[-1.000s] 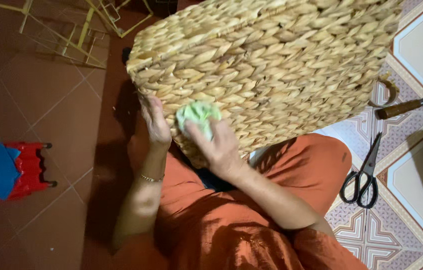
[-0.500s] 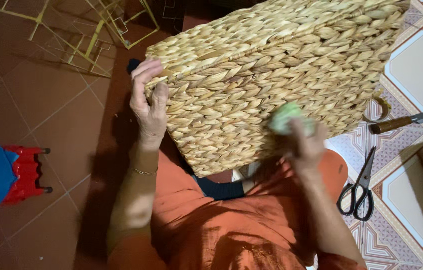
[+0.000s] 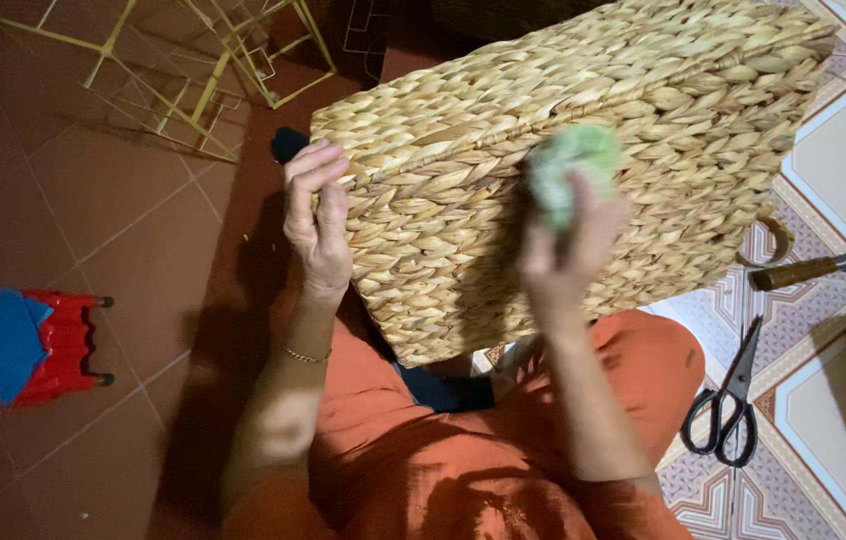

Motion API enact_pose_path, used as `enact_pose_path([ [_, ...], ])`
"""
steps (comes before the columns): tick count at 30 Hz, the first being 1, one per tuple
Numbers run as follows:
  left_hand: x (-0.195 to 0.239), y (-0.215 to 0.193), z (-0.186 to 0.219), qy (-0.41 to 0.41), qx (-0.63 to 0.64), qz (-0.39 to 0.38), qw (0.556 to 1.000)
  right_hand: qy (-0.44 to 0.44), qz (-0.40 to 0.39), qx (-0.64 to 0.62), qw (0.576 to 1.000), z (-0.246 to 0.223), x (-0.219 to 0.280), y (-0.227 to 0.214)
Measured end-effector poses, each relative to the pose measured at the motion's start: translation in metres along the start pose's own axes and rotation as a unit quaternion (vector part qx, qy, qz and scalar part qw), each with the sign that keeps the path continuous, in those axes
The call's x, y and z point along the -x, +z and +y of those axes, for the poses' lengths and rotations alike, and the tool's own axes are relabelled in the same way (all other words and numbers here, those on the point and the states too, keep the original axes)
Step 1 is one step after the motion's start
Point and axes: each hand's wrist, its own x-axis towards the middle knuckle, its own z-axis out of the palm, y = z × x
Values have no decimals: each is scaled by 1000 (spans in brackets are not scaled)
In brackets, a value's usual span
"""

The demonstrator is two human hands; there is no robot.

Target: The person wipes the exterior and interior surfaces of a woven basket using a green cloth. They rotate the basket to access different sides and continue wiping until the end of the clip.

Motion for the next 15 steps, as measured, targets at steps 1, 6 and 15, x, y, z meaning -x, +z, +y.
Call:
enact_pose_path([
  [1, 1, 0, -1, -8, 11, -4, 1000, -71, -21, 6, 997, -25, 4, 8],
  [6, -5, 0, -5, -12, 32, 3, 999, -110, -172, -97, 974, -114, 20, 30],
  [15, -1, -8, -7, -28, 61, 1, 998, -251, -232, 9, 940, -33, 45, -20],
])
